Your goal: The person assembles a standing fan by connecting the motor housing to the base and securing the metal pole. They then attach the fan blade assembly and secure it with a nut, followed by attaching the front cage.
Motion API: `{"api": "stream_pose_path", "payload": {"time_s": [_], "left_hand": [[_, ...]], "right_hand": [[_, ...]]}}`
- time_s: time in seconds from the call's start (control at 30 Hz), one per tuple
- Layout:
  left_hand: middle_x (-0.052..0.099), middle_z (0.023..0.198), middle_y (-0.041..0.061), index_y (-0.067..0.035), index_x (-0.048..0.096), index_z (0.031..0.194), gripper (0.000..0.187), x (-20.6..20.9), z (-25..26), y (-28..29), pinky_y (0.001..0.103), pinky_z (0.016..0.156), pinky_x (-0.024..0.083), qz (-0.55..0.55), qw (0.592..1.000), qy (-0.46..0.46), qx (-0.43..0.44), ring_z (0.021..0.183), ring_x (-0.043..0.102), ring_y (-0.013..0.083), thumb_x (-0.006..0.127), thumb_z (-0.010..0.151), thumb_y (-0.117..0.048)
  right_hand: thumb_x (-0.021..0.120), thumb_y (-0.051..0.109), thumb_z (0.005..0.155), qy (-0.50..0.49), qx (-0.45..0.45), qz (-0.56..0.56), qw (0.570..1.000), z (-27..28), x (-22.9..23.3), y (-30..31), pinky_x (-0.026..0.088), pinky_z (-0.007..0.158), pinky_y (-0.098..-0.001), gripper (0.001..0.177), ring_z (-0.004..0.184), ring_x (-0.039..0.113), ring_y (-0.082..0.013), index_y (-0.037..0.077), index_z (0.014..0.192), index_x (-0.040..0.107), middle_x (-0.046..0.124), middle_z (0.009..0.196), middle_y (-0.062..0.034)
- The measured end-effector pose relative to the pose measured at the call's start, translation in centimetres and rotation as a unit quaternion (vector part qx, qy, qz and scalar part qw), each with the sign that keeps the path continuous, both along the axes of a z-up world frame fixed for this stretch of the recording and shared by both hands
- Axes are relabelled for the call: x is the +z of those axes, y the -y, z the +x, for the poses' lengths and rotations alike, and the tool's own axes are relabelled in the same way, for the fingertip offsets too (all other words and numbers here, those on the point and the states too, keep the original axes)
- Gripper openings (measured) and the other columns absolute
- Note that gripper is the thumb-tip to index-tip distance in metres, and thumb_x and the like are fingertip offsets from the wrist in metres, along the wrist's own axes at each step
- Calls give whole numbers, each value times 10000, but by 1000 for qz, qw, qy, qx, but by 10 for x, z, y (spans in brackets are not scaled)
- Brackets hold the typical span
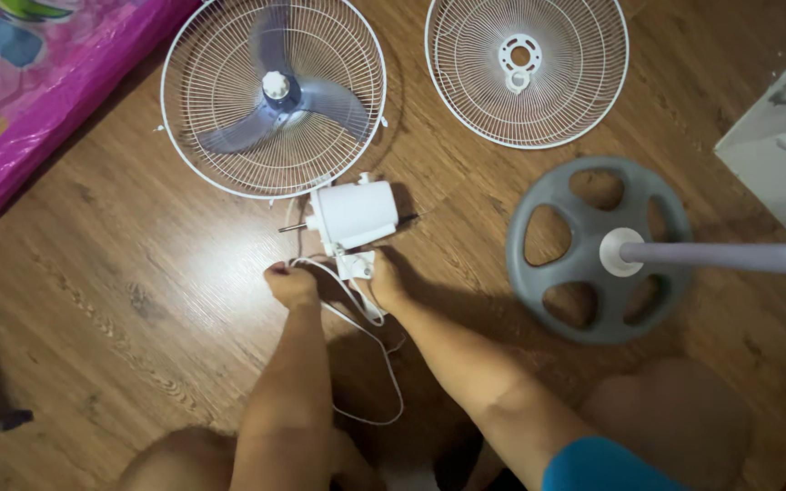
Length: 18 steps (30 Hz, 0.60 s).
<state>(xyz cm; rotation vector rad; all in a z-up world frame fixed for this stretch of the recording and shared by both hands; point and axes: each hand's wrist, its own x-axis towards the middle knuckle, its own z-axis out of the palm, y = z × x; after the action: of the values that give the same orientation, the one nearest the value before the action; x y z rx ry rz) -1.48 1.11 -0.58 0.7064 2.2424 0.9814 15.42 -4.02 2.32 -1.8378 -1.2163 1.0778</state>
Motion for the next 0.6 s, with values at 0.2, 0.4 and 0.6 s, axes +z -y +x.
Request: {"api": "stream_pose_path", "payload": {"time_s": [0.2, 0.4, 0.6], "left_hand": [[639, 1077, 217, 4, 550, 1105, 193, 0, -12, -3, 419, 893, 508, -29, 997, -58, 41, 990, 643, 352, 592, 918, -14], [649, 1065, 199, 2, 537, 1107, 180, 10, -3, -4, 400, 880, 537, 5, 1000, -14, 22, 975, 672, 320, 575, 933, -17], [687, 1088, 215, 9, 625, 1100, 194, 9, 4, -5, 424, 930, 520, -13, 998, -59, 1, 1009, 671, 363, 590, 915, -36]], "right_hand": [[894, 205, 664, -2, 18, 25, 1000, -6, 1, -12, 571, 839, -429, 669, 989, 719, -369, 34, 1243, 605, 725, 1052, -210], [947, 251, 562, 102, 72, 53, 991, 5, 20, -26, 537, 930, -469, 720, 1090, 641, -438, 4, 1171, 654, 675, 1160, -266], [895, 263, 686, 143, 84, -33, 986, 14, 26, -28, 501, 1007, -458, 799, 1218, 586, -432, -1, 1363, 561, 595, 1343, -273]]}}
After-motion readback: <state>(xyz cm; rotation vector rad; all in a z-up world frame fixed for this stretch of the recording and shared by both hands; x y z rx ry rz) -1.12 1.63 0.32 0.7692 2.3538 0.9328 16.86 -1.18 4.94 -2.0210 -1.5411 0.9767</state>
